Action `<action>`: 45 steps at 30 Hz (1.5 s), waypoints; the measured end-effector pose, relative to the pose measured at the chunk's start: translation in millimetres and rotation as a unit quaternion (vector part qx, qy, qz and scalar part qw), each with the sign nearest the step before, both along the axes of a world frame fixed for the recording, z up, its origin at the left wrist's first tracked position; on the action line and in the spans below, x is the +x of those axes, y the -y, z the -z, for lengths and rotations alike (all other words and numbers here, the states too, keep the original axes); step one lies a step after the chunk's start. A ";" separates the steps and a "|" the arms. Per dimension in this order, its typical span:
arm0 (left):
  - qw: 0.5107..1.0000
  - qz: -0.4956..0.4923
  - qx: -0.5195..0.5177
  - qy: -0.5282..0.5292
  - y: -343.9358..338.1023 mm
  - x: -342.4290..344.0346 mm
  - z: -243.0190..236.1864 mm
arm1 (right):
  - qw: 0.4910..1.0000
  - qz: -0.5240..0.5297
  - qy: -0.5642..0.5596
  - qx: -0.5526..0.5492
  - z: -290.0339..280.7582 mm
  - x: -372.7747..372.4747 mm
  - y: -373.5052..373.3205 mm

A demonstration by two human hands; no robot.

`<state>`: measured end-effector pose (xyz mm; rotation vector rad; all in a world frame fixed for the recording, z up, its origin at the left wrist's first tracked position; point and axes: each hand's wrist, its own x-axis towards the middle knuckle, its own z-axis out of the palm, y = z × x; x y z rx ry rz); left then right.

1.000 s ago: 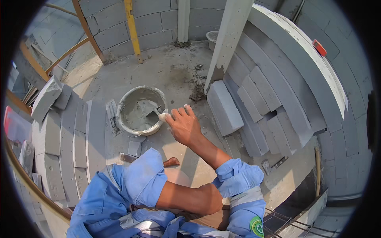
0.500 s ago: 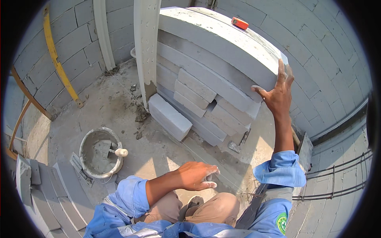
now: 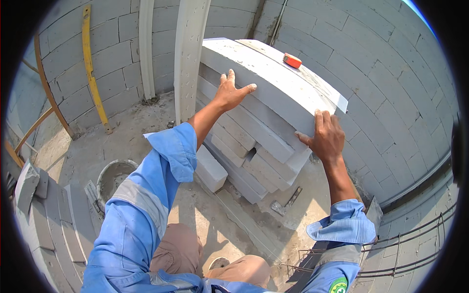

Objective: The person constructs a wall by applying mortar from a bucket onto lightweight concrete blocks with a trowel, then laying the blocks in courses.

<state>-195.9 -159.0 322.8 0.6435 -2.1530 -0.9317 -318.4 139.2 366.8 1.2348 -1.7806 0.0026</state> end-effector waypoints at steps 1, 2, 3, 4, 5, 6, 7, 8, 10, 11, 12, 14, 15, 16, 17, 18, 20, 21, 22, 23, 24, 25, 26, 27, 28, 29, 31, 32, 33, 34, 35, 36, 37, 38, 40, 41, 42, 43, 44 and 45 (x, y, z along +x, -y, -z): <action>0.997 0.010 0.066 -0.031 -7.7 -6.6 -6.2 | 1.000 0.001 0.001 -0.001 -1.7 -3.3 -4.5; 0.989 0.014 0.133 -0.061 -12.1 -9.5 -8.3 | 1.000 -0.010 -0.009 0.013 -4.8 -2.8 -5.1; 0.989 0.010 0.133 -0.058 -15.4 -10.8 -8.7 | 0.999 -0.022 -0.018 0.028 -7.9 -1.8 -6.3; 0.987 0.015 0.134 -0.089 -18.2 -11.7 -8.1 | 0.999 -0.026 -0.014 0.029 -10.9 1.1 -10.5; 0.983 0.023 0.135 -0.122 -21.3 -12.3 -7.8 | 0.999 0.006 0.001 0.034 -16.3 7.4 -18.8; 0.983 0.019 0.137 -0.119 -29.3 -11.4 -9.6 | 0.998 0.038 0.017 0.039 -18.7 10.0 -27.7; 0.982 0.030 0.125 -0.139 -37.8 -10.4 -10.9 | 0.998 0.035 0.019 0.042 -20.4 10.0 -38.7; 0.980 0.036 0.111 -0.160 -43.9 -5.5 -14.9 | 0.999 0.024 0.023 0.029 -22.1 7.4 -48.1; 0.976 0.045 0.087 -0.194 -50.9 1.4 -20.9 | 0.999 0.012 0.029 0.019 -31.2 4.2 -64.6; 0.971 0.079 0.079 -0.209 -57.3 9.3 -28.1 | 0.999 0.004 0.030 0.015 -41.6 6.2 -73.9; 0.966 0.111 0.072 -0.223 -59.7 13.0 -31.8 | 0.999 -0.005 0.033 0.013 -55.1 6.1 -80.9; 0.965 0.121 0.015 -0.232 -43.3 15.0 -32.0 | 0.993 -0.002 0.115 0.011 -86.5 5.0 -90.5; 0.966 0.086 -0.168 -0.179 -31.7 12.0 -37.7 | 0.982 0.005 0.189 0.004 -102.4 1.5 -96.4; 0.929 0.048 -0.346 -0.120 -21.1 7.9 -44.4 | 0.982 0.008 0.190 0.007 -119.7 -6.2 -101.9; 0.922 0.012 -0.380 -0.075 -11.1 2.3 -53.9 | 0.961 0.017 0.275 0.019 -136.2 -20.8 -103.2; 0.921 0.019 -0.380 -0.081 1.9 -9.1 -65.4 | 0.933 0.034 0.357 0.028 -151.0 -31.2 -106.1; 0.890 0.006 -0.456 -0.035 27.1 -43.4 -92.3 | 0.913 0.076 0.401 0.027 -180.1 -54.6 -102.9; 0.889 0.018 -0.455 -0.037 37.1 -57.6 -102.8 | 0.886 0.100 0.451 0.029 -188.8 -70.5 -101.1; 0.886 0.029 -0.462 0.011 47.8 -66.2 -117.6 | 0.884 0.107 0.454 0.024 -190.4 -88.5 -99.2; 0.881 0.045 -0.468 0.050 50.2 -80.5 -132.7 | 0.889 0.100 0.446 0.021 -188.5 -106.8 -101.6; 0.880 0.055 -0.469 0.047 49.0 -90.0 -143.9 | 0.892 0.089 0.442 0.022 -186.6 -116.8 -97.9; 0.885 0.060 -0.452 0.091 47.2 -99.0 -154.0 | 0.891 0.098 0.444 0.017 -186.5 -124.8 -97.5; 0.888 0.060 -0.433 0.139 47.6 -105.2 -161.5 | 0.898 0.151 0.411 0.051 -183.8 -125.4 -85.7; 0.888 0.064 -0.434 0.137 47.9 -111.1 -168.8 | 0.901 0.203 0.374 0.085 -181.0 -123.3 -76.4; 0.880 0.058 -0.442 0.163 47.8 -116.6 -175.1 | 0.899 0.208 0.376 0.085 -173.9 -123.5 -68.0; 0.871 0.051 -0.451 0.189 48.9 -122.7 -179.6 | 0.914 0.169 0.367 0.044 -162.2 -127.3 -57.3; 0.859 0.053 -0.468 0.202 44.5 -135.7 -184.5 | 0.923 0.133 0.362 -0.024 -149.9 -128.8 -52.9; 0.859 0.058 -0.467 0.202 37.7 -134.5 -193.6 | 0.921 0.137 0.363 -0.023 -149.2 -130.1 -56.7; 0.848 0.092 -0.481 0.202 25.5 -128.9 -206.2 | 0.918 0.138 0.370 -0.036 -149.5 -128.8 -64.1; 0.835 0.117 -0.495 0.211 21.5 -120.6 -213.0 | 0.914 0.128 0.381 -0.047 -147.5 -126.6 -62.9; 0.855 0.104 -0.451 0.233 21.5 -118.7 -212.8 | 0.912 0.128 0.387 -0.043 -150.4 -118.5 -59.2; 0.857 0.103 -0.445 0.240 28.3 -118.2 -208.3 | 0.906 0.146 0.395 -0.041 -155.6 -109.3 -54.0; 0.843 0.086 -0.488 0.209 37.2 -118.2 -203.8 | 0.900 0.164 0.402 -0.039 -156.9 -100.4 -49.1; 0.828 0.065 -0.529 0.173 43.7 -116.5 -201.1 | 0.901 0.160 0.402 -0.031 -156.1 -91.6 -46.6; 0.835 0.070 -0.514 0.184 47.4 -102.8 -195.3 | 0.930 0.210 0.293 -0.068 -142.6 -69.1 -45.0; 0.840 0.082 -0.505 0.180 44.7 -96.0 -196.1 | 0.931 0.208 0.294 -0.062 -138.3 -56.5 -48.0; 0.845 0.092 -0.497 0.175 41.6 -87.3 -198.3 | 0.943 0.216 0.241 -0.073 -134.4 -44.0 -50.5; 0.849 0.100 -0.490 0.169 38.6 -77.0 -201.0 | 0.953 0.221 0.187 -0.086 -131.5 -31.6 -51.7; 0.852 0.087 -0.490 0.166 43.4 -77.0 -195.0 | 0.957 0.211 0.179 -0.086 -131.2 -20.5 -51.5; 0.839 0.069 -0.520 0.143 57.5 -86.3 -176.2 | 0.955 0.225 0.170 -0.088 -125.5 -12.6 -47.6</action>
